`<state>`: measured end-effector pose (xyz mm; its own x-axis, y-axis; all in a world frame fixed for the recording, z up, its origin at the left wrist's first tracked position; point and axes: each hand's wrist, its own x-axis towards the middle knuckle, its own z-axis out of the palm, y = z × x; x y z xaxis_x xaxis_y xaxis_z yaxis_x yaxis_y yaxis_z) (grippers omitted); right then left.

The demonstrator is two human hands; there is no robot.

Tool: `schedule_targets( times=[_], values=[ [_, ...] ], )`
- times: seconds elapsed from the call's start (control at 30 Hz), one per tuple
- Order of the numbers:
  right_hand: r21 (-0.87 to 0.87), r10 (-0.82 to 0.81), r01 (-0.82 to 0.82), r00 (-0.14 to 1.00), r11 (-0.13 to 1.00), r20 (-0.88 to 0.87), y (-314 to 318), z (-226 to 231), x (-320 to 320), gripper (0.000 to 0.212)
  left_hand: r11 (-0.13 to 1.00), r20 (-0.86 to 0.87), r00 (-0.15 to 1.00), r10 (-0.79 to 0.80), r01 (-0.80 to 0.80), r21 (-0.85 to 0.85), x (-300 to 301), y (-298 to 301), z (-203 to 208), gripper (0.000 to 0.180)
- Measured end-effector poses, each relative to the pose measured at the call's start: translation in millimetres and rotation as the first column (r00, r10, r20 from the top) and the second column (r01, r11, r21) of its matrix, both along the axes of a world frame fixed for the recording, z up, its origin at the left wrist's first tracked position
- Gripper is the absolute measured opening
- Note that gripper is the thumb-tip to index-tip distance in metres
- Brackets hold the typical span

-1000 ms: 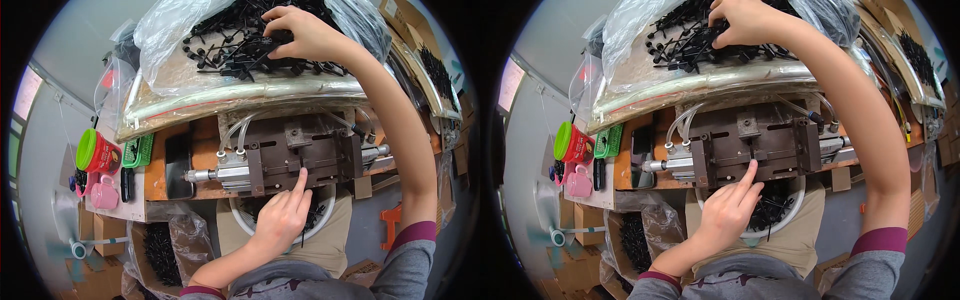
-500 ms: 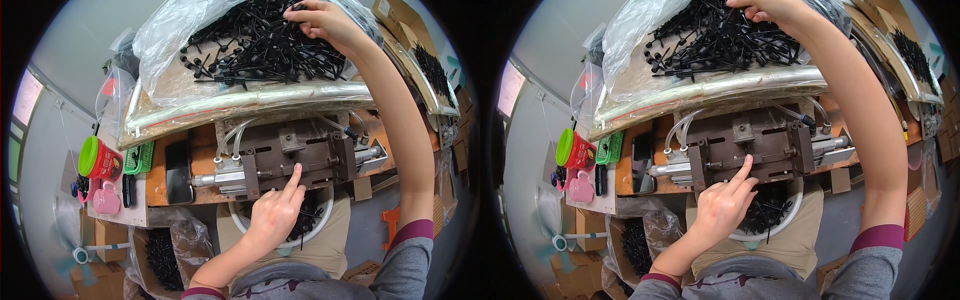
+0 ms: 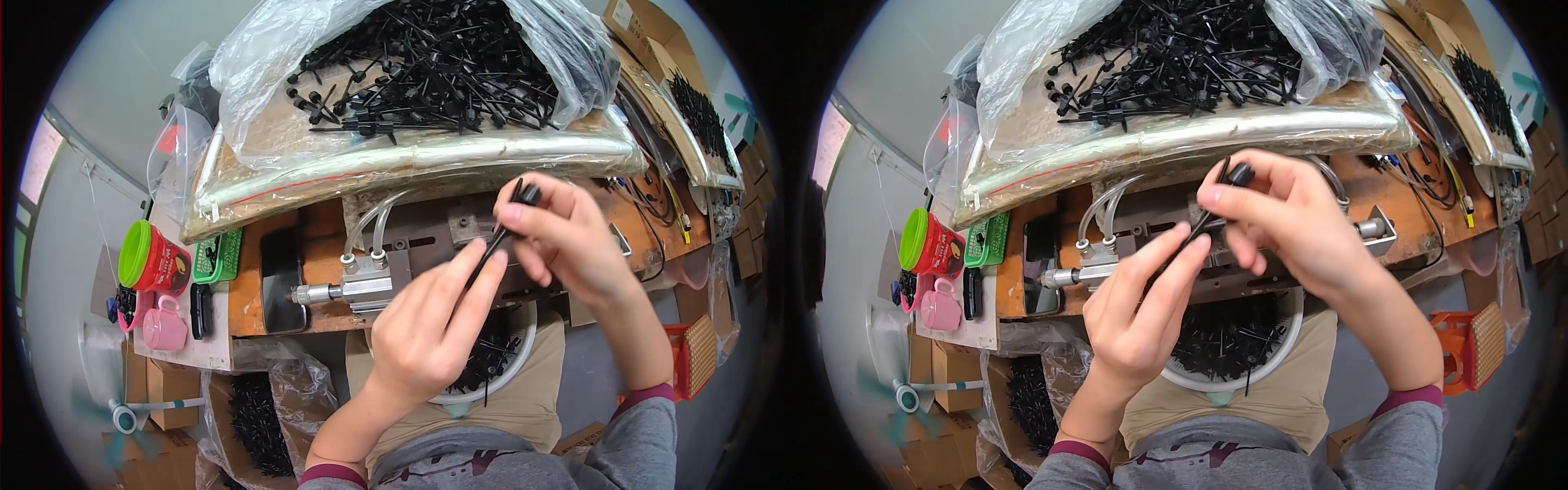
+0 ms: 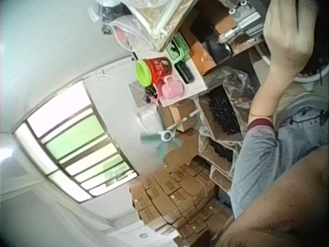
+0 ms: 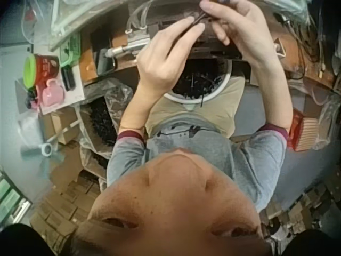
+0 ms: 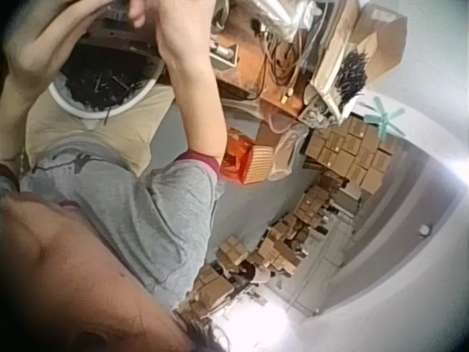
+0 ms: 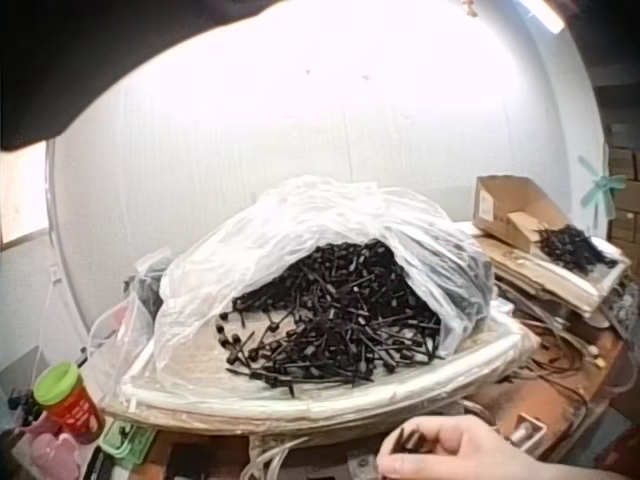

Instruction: Manually assemble small black plastic mechanical components on a pneumatic vice.

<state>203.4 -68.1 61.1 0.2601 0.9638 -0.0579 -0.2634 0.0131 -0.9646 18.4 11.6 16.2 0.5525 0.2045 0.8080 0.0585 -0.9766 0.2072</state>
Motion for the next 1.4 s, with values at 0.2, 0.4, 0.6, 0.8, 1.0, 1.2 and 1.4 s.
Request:
schedule_targets(
  times=[0.2,0.4,0.6,0.8,1.0,1.2,1.4],
  values=[
    [-0.034,-0.093,0.091,0.992,0.995,-0.082,-17.2,-16.2,-2.7,0.025,0.899,0.083,0.991,-0.103,0.128,-0.418,-9.1,-24.1,-3.4,0.034],
    [0.194,-0.436,0.403,0.883,0.894,0.175,-35.0,-32.7,12.1,0.02,0.898,-0.16,0.984,-0.083,0.004,-0.439,-20.2,-38.7,-31.4,0.032],
    [0.577,-0.633,0.261,0.356,0.774,0.688,-47.0,-39.4,-6.1,0.02,0.986,-0.327,0.944,0.05,-0.098,-0.133,-4.5,-38.2,-57.5,0.027],
    [0.594,-0.599,-0.1,-0.017,0.798,0.801,-60.1,-53.0,-6.1,0.041,0.99,-0.399,0.907,0.133,-0.139,0.015,5.8,-34.4,-53.4,0.029],
    [0.524,-0.576,-0.287,-0.138,0.802,0.806,-59.7,-61.4,-11.6,0.04,0.82,-0.13,0.969,-0.212,0.104,-0.563,-0.7,-34.5,-32.3,0.031],
    [0.557,-0.589,-0.266,-0.051,0.786,0.807,-50.5,-69.6,-19.4,0.039,0.657,0.08,0.971,-0.225,0.212,-0.724,-11.0,-41.7,-28.4,0.038],
    [0.522,-0.522,0.033,0.131,0.852,0.843,-56.9,-56.0,-20.3,0.042,0.957,-0.273,0.961,-0.039,-0.043,-0.287,-7.2,-36.1,-47.5,0.03]
  ],
)
